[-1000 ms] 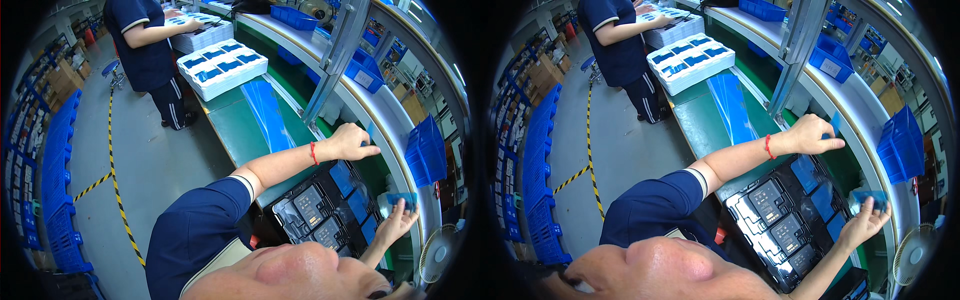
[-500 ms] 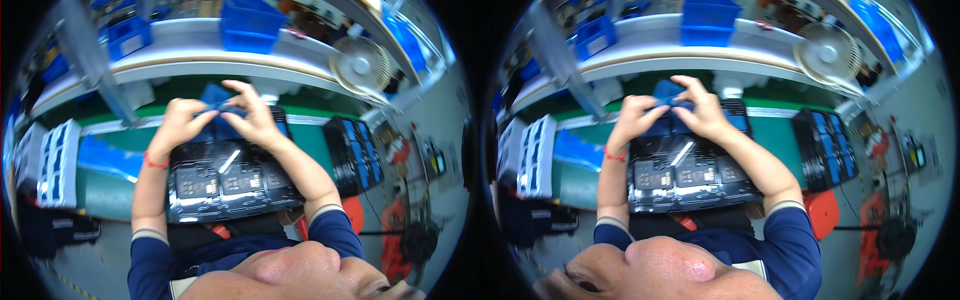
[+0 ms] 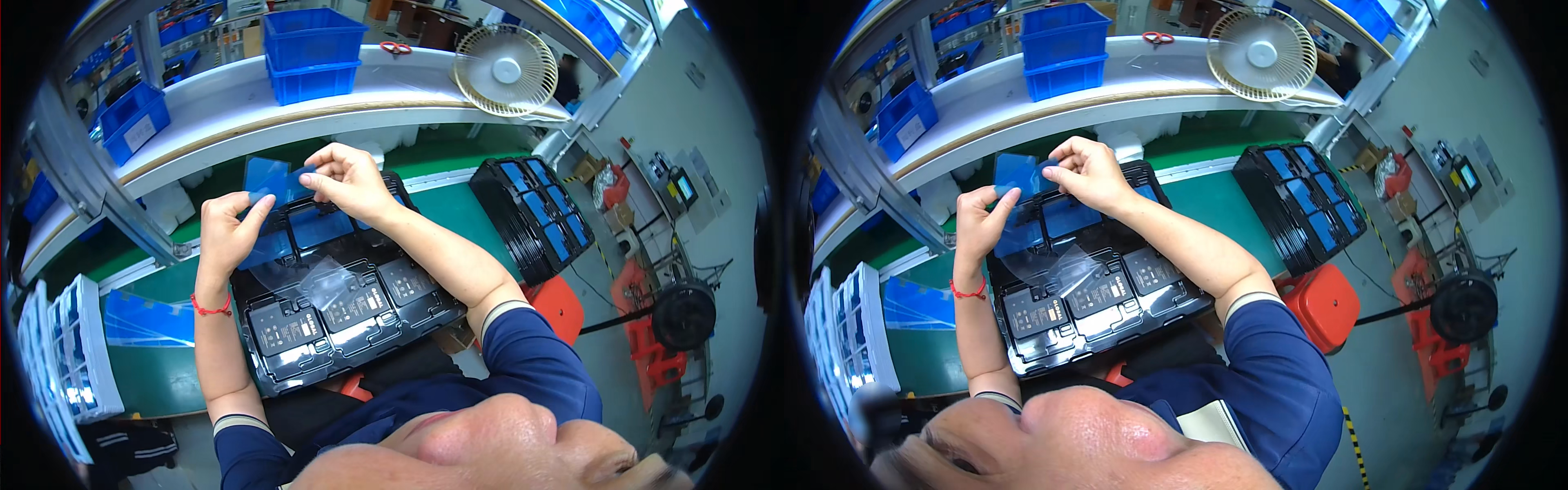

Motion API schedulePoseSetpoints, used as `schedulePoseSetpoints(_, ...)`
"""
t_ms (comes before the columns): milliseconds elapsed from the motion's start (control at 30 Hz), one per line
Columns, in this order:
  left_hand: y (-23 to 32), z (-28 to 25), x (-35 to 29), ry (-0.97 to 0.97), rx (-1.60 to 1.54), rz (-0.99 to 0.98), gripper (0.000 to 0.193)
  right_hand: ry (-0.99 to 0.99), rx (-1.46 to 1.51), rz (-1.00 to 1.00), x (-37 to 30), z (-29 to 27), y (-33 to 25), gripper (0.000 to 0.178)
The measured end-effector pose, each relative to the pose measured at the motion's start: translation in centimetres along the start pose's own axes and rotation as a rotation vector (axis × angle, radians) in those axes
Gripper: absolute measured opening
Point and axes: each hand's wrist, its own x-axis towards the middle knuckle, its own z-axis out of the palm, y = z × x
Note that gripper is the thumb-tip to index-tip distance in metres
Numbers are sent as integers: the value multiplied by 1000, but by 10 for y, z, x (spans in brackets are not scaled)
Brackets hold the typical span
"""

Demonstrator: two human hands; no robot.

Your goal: Manually applying protective films or labels to electronic component trays.

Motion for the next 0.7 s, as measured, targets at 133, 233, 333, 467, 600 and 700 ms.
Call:
schedulePoseSetpoints(133, -4, -1, 3, -3, 19, -28, 19, -9, -5, -6, 5, -4, 8, 14)
schedulePoseSetpoints(233, -7, -3, 4, -15, 75, -51, 20, -20, -47, -16, 6, -5, 10, 13)
schedulePoseSetpoints(333, -8, -3, 3, 6, 51, -58, 21, -14, -38, -24, 6, -4, 9, 12)
schedulePoseSetpoints(467, -2, -8, -1, -10, 51, -70, 20, -36, -8, -15, 0, -3, -1, 11)
schedulePoseSetpoints(600, -7, -18, -8, 53, -2, -161, 16, 17, 41, -68, -3, -6, -6, 11)
schedulePoseSetpoints(700, -22, -27, -10, 68, -53, -138, 23, 107, 72, -39, -3, -21, -7, 10)
